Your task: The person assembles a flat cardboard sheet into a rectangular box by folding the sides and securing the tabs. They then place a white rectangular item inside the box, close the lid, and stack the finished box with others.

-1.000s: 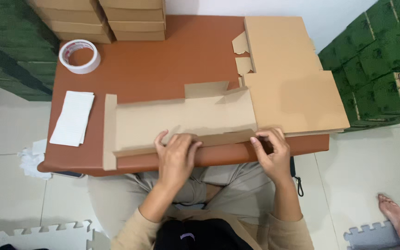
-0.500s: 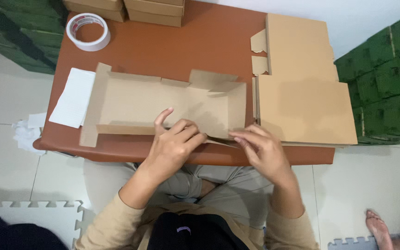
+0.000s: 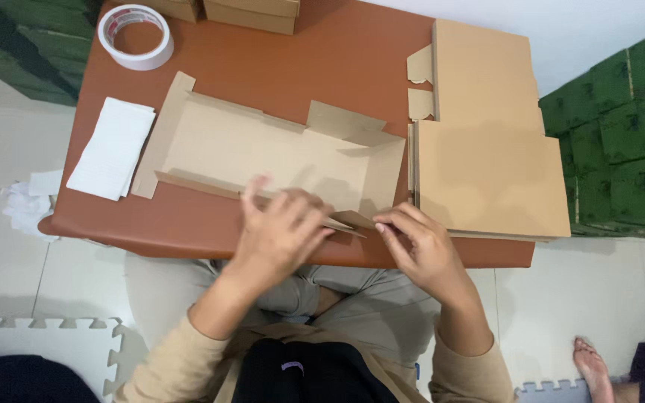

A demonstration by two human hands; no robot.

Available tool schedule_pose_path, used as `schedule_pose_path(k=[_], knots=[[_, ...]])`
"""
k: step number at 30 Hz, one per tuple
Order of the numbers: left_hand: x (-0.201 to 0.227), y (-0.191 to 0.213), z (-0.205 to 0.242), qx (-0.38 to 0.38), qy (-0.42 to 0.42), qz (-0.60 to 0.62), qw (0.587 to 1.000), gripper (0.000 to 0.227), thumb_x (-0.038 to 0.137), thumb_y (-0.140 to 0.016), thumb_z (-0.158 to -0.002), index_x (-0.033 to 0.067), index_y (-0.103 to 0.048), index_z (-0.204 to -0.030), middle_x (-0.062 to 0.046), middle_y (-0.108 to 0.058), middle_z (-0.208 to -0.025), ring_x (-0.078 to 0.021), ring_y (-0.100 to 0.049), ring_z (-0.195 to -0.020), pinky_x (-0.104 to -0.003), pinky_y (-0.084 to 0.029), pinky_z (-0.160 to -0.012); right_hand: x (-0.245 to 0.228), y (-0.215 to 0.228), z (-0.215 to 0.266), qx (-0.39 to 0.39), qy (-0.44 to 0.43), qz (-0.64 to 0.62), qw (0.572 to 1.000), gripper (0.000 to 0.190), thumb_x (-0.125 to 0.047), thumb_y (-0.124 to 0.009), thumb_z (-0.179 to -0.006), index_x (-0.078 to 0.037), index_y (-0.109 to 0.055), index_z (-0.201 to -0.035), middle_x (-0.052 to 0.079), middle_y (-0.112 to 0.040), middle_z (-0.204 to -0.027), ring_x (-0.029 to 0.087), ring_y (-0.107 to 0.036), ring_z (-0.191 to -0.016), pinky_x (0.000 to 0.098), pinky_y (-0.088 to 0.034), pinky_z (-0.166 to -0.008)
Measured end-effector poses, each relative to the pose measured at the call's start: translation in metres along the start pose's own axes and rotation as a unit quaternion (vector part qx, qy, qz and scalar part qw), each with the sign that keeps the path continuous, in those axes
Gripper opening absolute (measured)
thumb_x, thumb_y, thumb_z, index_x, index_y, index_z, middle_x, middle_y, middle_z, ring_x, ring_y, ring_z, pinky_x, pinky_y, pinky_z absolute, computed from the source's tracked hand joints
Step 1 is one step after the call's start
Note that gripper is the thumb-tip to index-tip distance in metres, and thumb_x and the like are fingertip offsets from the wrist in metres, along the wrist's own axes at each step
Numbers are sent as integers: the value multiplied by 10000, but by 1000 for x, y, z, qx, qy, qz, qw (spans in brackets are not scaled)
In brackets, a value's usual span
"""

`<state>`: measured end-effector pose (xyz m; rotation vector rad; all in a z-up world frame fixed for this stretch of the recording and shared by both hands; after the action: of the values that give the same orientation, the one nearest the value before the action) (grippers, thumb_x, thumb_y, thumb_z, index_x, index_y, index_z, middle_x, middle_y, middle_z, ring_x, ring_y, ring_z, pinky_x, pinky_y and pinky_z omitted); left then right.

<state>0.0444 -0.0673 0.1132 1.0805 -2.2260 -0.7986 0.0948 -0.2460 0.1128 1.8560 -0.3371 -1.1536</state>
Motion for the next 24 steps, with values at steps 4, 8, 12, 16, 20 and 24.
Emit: schedule_pose_path(k=[4, 8, 12, 16, 20, 24], knots=[[16, -26, 12, 21, -35, -24, 999, 88, 179, -681, -951, 197, -654, -869, 22, -582, -811, -155, -583, -829, -507, -336, -1026, -6, -3, -4, 10, -3, -22, 1000, 151, -87, -652, -947, -120, -776, -1028, 49, -699, -792, 247, -711, -727, 348, -572, -682], [23, -20, 6, 25, -52, -20, 998, 126, 165, -644, -963, 182, -627, -839, 18, -535, -775, -159, -549, -765, -449, -372, -992, -14, -3, -11, 7, 0, -19, 1000, 132, -66, -662, -938, -87, -772, -1008, 94, -700, -781, 288, -718, -720, 387, -572, -665], [27, -17, 3, 74, -56, -23, 995, 147, 149, -622, -997, 173, -628, -852, 8, -538, -793, -154, -545, -748, -408, -382, -971, -22, -5, -16, -3, 13, -9, 1000, 135, -47, -648, -936, -77, -767, -992, 109, -693, -780, 309, -721, -728, 397, -578, -663], [32, -25, 7, 88, -60, -17, 994, 129, 139, -663, -980, 175, -647, -857, 18, -541, -776, -152, -545, -724, -392, -389, -947, -24, -5, -20, -15, 12, -3, 1000, 134, -43, -644, -929, -87, -762, -977, 114, -691, -778, 321, -722, -733, 417, -582, -665], [33, -26, 15, 141, -78, -16, 987, 142, 127, -714, -952, 175, -655, -832, 28, -575, -792, -133, -575, -755, -378, -400, -962, -20, -7, -23, -37, 6, -14, 999, 127, -47, -642, -927, -71, -761, -966, 138, -699, -779, 344, -725, -734, 430, -581, -656], [36, -28, 25, 198, -91, -10, 976, 173, 112, -775, -902, 193, -664, -796, 39, -648, -815, -117, -626, -772, -356, -444, -956, -19, -8, -21, -41, 3, -10, 999, 123, -68, -632, -945, -70, -752, -971, 135, -705, -800, 341, -728, -750, 413, -586, -647]])
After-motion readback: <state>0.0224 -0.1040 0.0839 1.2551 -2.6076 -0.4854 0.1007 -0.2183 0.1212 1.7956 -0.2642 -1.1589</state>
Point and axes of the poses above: each hand's wrist, its own z-axis away from the middle knuckle, its own y-axis out of the back of the hand, x = y × z, the point moved 8 cm from there along -z, towards the middle knuckle
